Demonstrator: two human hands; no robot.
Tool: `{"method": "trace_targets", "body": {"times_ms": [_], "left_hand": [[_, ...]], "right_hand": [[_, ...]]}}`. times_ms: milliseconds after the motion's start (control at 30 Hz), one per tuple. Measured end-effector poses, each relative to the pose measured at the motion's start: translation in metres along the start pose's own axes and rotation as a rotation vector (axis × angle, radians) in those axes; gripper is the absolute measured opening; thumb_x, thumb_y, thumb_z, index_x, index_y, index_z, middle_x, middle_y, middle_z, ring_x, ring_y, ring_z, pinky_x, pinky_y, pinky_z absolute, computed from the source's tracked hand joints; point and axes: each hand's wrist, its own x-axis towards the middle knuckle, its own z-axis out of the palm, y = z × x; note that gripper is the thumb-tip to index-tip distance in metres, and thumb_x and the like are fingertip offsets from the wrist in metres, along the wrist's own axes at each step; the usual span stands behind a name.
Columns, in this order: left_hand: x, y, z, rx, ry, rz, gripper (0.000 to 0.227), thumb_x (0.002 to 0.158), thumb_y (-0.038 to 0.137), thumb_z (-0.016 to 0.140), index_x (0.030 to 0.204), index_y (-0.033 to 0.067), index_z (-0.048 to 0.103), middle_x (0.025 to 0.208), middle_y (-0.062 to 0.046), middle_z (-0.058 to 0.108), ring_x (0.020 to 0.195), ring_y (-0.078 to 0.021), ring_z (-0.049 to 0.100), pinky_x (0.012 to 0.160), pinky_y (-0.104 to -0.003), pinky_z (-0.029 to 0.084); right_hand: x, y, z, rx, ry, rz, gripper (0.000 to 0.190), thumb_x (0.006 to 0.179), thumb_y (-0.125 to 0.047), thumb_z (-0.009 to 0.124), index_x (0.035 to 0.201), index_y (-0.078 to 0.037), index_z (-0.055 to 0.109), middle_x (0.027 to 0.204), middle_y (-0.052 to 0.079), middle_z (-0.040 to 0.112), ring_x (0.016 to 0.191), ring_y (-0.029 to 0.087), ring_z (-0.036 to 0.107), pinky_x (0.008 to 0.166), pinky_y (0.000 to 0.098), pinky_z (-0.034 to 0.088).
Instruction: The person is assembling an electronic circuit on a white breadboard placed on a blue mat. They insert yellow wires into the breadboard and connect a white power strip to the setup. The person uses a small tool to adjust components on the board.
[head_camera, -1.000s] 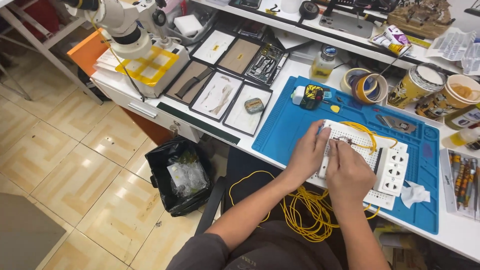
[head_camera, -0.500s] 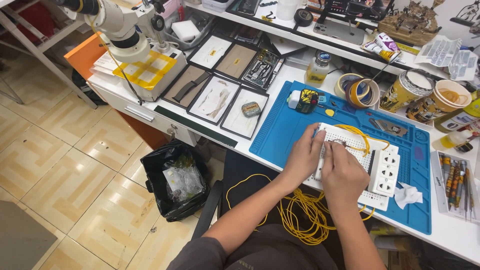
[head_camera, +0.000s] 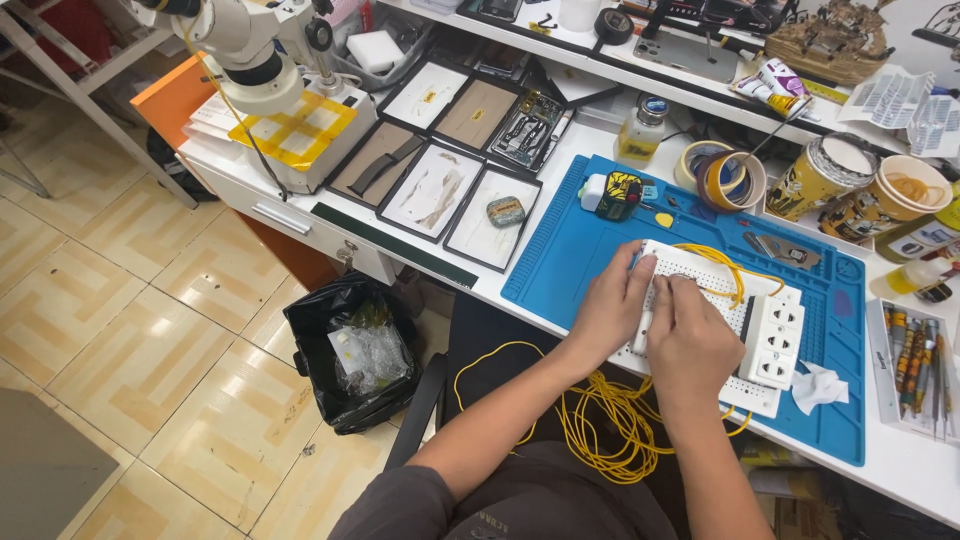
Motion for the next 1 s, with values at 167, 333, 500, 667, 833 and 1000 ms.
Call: {"method": "trace_targets", "body": {"times_ms": [167,333,500,667,833,1000], "left_hand": [[0.007,-0.002,-0.001,-0.008,0.010,0.012,0.074,0.120,0.055,0.036,0.163,-0.0035,0.047,0.129,-0.042,0.072,0.128,-0.0560,0.069,0.098,-0.065,0.062],[0.006,-0.004,0.000,-0.008,0.008,-0.001,0.074,0.120,0.055,0.036,0.163,-0.0031,0.047,0.129,-0.041,0.073,0.128,-0.0552,0.070,0.097,-0.065,0.062],[0.006,-0.002,-0.001,0.000,0.008,-0.003,0.074,0.119,0.055,0.035,0.163,-0.0034,0.047,0.130,-0.041,0.072,0.128,-0.0552,0.070,0.097,-0.065,0.062],[0.008,-0.009,0.001,0.008,0.007,0.001,0.075,0.119,0.056,0.035,0.164,-0.0032,0.046,0.130,-0.041,0.072,0.128,-0.0548,0.070,0.097,-0.065,0.063],[0.006,-0.005,0.001,0.003,0.014,-0.002,0.074,0.120,0.054,0.036,0.163,-0.0035,0.047,0.129,-0.041,0.072,0.127,-0.0555,0.070,0.095,-0.066,0.063],[0.000,0.003,-0.002,-0.007,0.004,0.005,0.074,0.119,0.055,0.034,0.164,-0.0031,0.046,0.131,-0.042,0.071,0.129,-0.0566,0.069,0.096,-0.067,0.062]], "right_hand": [[-0.003,-0.001,-0.001,-0.018,0.036,-0.038,0.015,0.118,-0.017,0.084,0.105,-0.010,0.082,0.063,0.003,0.071,0.052,0.017,0.067,0.049,0.0243,0.045],[-0.004,0.001,0.000,-0.023,0.022,-0.032,0.017,0.118,-0.019,0.084,0.104,-0.011,0.081,0.064,0.003,0.071,0.053,0.017,0.067,0.050,0.0241,0.047],[0.000,0.002,0.000,0.032,-0.005,-0.008,0.016,0.119,-0.016,0.083,0.106,-0.008,0.082,0.064,0.005,0.071,0.053,0.020,0.067,0.051,0.0255,0.045],[-0.002,0.001,0.001,-0.024,0.024,-0.048,0.016,0.118,-0.019,0.085,0.104,-0.011,0.082,0.063,0.002,0.070,0.054,0.018,0.069,0.050,0.0243,0.047],[0.000,-0.001,-0.003,0.028,-0.024,-0.005,0.017,0.121,-0.017,0.081,0.106,-0.009,0.082,0.063,0.004,0.071,0.052,0.019,0.066,0.050,0.0250,0.045],[-0.001,-0.004,-0.007,-0.007,0.054,-0.043,0.016,0.121,-0.020,0.084,0.108,-0.010,0.084,0.072,0.004,0.075,0.063,0.020,0.074,0.054,0.0245,0.051]]}}
